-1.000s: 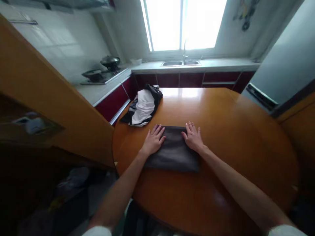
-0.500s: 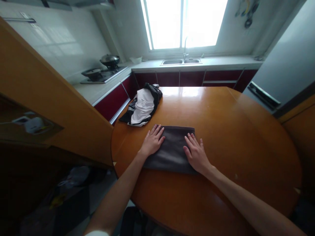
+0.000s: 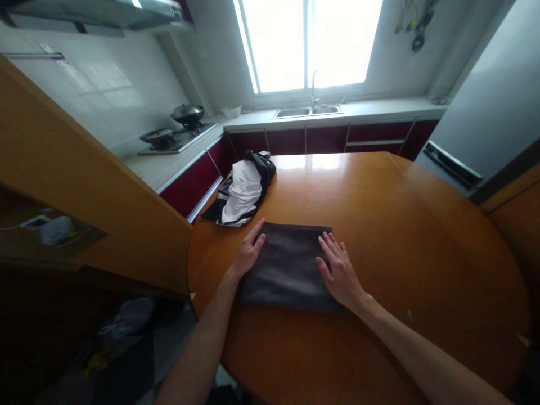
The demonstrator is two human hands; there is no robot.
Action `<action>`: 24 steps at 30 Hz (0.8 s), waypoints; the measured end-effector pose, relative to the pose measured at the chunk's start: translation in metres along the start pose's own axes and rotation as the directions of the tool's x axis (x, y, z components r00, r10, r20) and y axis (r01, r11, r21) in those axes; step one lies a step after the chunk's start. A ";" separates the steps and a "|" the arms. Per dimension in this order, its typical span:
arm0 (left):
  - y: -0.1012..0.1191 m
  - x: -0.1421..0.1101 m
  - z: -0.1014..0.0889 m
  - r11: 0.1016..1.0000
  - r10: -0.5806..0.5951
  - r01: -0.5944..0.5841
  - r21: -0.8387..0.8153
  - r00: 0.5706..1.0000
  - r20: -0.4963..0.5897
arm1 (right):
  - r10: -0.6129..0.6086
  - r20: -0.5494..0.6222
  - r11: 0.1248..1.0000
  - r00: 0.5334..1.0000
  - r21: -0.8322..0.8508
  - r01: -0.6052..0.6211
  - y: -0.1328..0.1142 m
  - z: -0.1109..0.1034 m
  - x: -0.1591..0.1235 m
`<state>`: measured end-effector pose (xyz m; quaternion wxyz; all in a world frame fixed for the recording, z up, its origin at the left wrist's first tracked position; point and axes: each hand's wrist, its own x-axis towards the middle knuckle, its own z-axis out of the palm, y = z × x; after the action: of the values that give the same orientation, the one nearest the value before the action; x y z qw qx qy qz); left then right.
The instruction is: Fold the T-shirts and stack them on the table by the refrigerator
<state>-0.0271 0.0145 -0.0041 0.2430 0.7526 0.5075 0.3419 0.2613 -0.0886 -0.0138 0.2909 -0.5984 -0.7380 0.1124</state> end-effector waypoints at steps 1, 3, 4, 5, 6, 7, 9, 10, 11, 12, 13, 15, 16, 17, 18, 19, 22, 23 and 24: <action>-0.005 0.001 -0.004 0.998 -0.034 0.031 -0.050 0.997 -0.064 | 0.001 0.003 1.000 1.000 -0.002 -0.001 0.003 0.001 0.003; -0.016 0.003 -0.009 0.994 -0.092 0.084 -0.068 0.988 -0.127 | -0.004 0.052 1.000 0.999 -0.019 0.005 0.009 0.006 0.007; -0.021 0.004 -0.011 0.993 -0.115 0.108 -0.055 0.984 -0.138 | -0.003 0.075 1.000 0.997 -0.024 0.004 0.011 0.009 0.009; -0.025 0.004 -0.012 0.991 -0.135 0.129 -0.047 0.979 -0.153 | 0.003 0.080 1.000 0.997 -0.023 -0.002 0.014 0.011 0.009; -0.028 0.005 -0.013 0.988 -0.155 0.150 -0.045 0.971 -0.180 | 0.013 0.062 1.000 0.998 -0.014 -0.012 0.015 0.013 0.009; -0.029 0.005 -0.014 0.984 -0.179 0.172 -0.050 0.960 -0.217 | 0.023 0.026 1.000 0.999 0.001 -0.023 0.017 0.014 0.010; -0.028 0.004 -0.015 0.973 -0.231 0.222 -0.064 0.931 -0.283 | 0.041 -0.073 0.998 0.996 0.045 -0.038 0.021 0.012 0.010; -0.025 0.003 -0.015 0.967 -0.256 0.247 -0.066 0.924 -0.283 | 0.051 -0.118 0.997 0.992 0.070 -0.043 0.023 0.010 0.011; -0.022 0.002 -0.016 0.961 -0.276 0.271 -0.057 0.926 -0.257 | 0.069 -0.154 0.994 0.986 0.094 -0.054 0.025 0.006 0.011; -0.019 0.001 -0.017 0.956 -0.293 0.292 -0.041 0.931 -0.217 | 0.093 -0.175 0.991 0.980 0.115 -0.074 0.026 0.002 0.011; -0.015 0.000 -0.018 0.950 -0.310 0.310 -0.023 0.935 -0.174 | 0.127 -0.181 0.986 0.975 0.130 -0.104 0.027 -0.002 0.012; -0.007 -0.003 -0.020 0.936 -0.348 0.351 0.020 0.933 -0.097 | 0.216 -0.150 0.971 0.965 0.139 -0.196 0.028 -0.011 0.012; -0.003 -0.005 -0.022 0.928 -0.366 0.369 0.040 0.928 -0.075 | 0.269 -0.117 0.958 0.956 0.133 -0.253 0.027 -0.015 0.012; 0.001 -0.008 -0.024 0.921 -0.383 0.386 0.051 0.922 -0.058 | 0.320 -0.076 0.943 0.944 0.121 -0.310 0.026 -0.018 0.011; 0.004 -0.011 -0.026 0.915 -0.399 0.400 0.053 0.916 -0.040 | 0.368 -0.027 0.926 0.929 0.102 -0.364 0.025 -0.021 0.011; 0.008 -0.015 -0.029 0.908 -0.416 0.417 0.048 0.909 -0.020 | 0.409 0.025 0.909 0.912 0.076 -0.410 0.023 -0.024 0.010; 0.016 -0.029 -0.036 0.880 -0.475 0.474 0.033 0.879 0.040 | 0.477 0.154 0.876 0.865 0.000 -0.483 0.017 -0.029 0.009; 0.017 -0.034 -0.038 0.870 -0.492 0.491 0.045 0.869 0.050 | 0.488 0.177 0.870 0.854 -0.022 -0.493 0.016 -0.030 0.009; 0.018 -0.038 -0.040 0.861 -0.507 0.505 0.059 0.860 0.054 | 0.497 0.192 0.866 0.846 -0.045 -0.498 0.015 -0.031 0.009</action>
<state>-0.0560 -0.0267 0.0249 0.3251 0.6093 0.6859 0.2295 0.2897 -0.0819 0.0064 0.1790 -0.7540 -0.5826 0.2451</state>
